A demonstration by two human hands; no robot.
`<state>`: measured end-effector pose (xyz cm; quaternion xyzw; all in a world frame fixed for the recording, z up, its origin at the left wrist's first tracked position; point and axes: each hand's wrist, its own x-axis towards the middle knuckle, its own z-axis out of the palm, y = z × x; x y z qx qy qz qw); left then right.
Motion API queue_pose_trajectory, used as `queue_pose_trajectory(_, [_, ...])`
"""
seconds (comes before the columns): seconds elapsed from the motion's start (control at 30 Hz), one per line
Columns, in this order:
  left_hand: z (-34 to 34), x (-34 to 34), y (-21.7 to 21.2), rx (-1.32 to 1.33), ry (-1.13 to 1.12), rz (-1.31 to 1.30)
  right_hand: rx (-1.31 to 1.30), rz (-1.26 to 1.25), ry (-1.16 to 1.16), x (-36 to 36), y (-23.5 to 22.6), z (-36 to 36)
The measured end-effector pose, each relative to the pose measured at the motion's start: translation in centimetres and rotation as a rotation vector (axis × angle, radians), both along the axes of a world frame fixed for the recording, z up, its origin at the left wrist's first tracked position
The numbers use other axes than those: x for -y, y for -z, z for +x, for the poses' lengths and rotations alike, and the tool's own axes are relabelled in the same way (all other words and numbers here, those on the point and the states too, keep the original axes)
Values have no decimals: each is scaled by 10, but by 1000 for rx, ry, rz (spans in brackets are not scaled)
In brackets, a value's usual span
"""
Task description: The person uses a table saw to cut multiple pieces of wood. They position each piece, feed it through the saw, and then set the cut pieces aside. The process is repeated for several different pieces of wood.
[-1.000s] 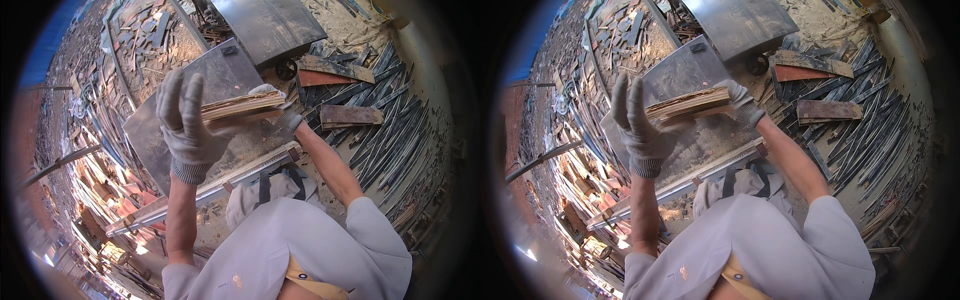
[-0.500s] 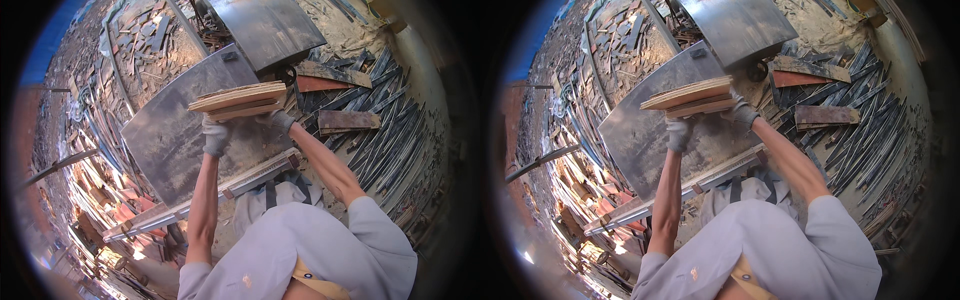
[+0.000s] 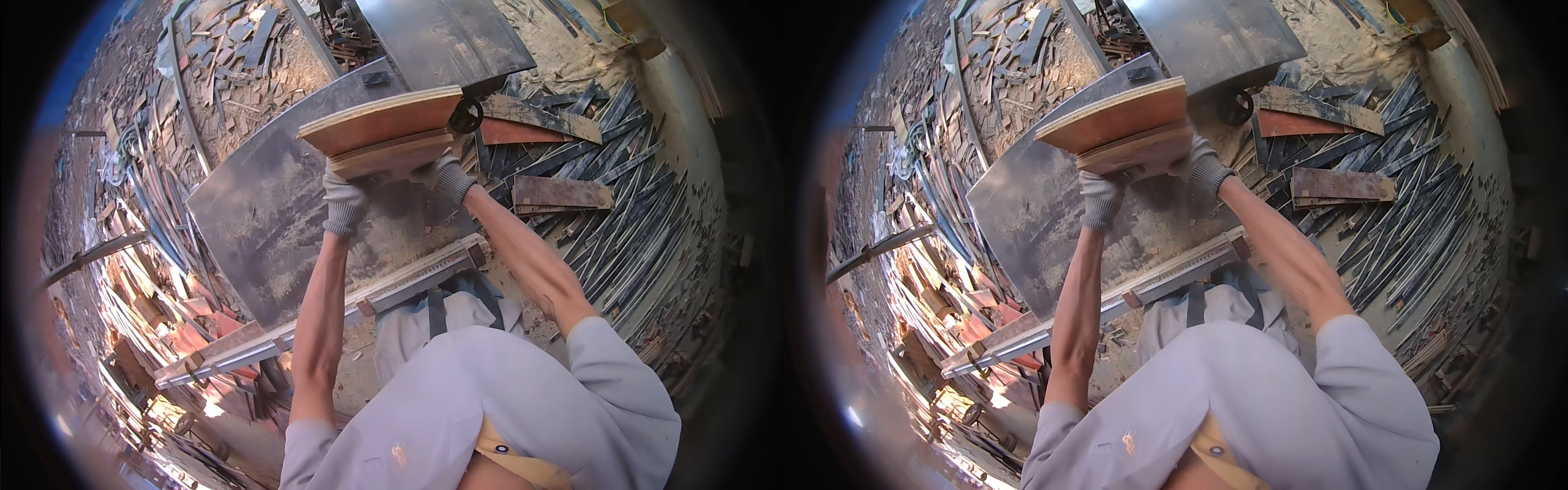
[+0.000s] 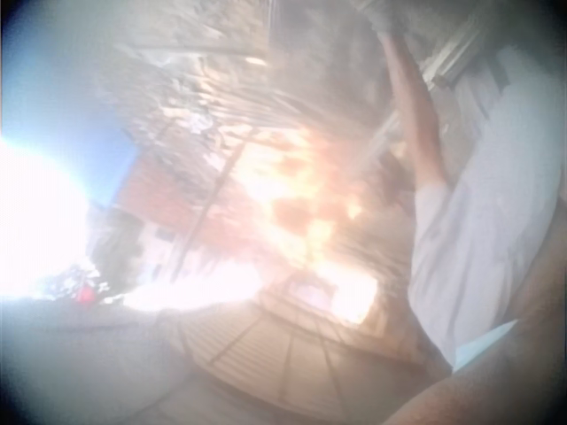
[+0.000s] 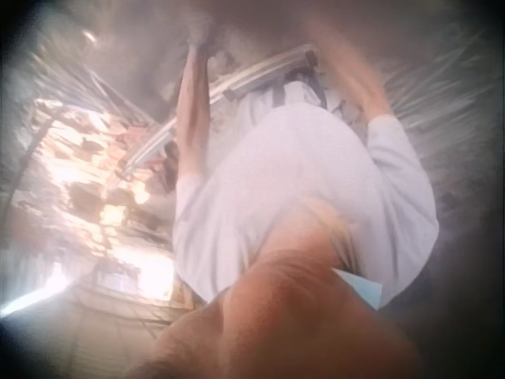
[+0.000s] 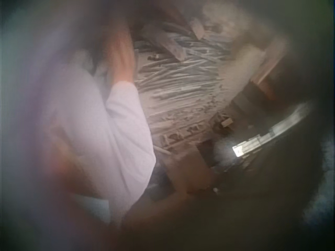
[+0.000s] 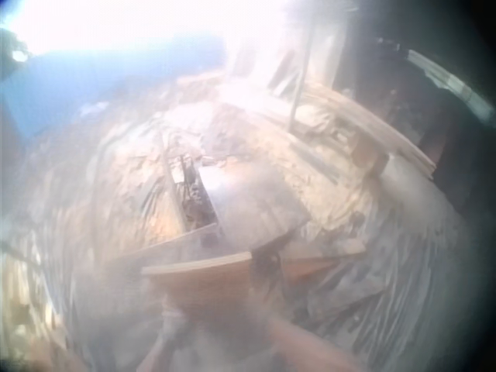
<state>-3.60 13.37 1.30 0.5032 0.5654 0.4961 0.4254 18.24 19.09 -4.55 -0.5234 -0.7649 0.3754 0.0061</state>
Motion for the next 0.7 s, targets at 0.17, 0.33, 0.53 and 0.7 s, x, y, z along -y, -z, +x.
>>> queue_pose_trajectory(0.17, [-49, 36, -40, 217, -74, -73, -814, -327, 56, 41, -28, -15])
queue_pose_trajectory(0.33, [-144, 105, -77, 131, -422, -37, -1183, -933, 465, 103, -4, -103])
queue_pose_trajectory(0.53, [-224, 178, -80, 227, -802, -124, -528, -1677, 410, 141, 51, -102])
queue_pose_trajectory(0.7, [-217, 204, -42, 735, -917, -294, 461, -118, 260, 33, -3, 136])
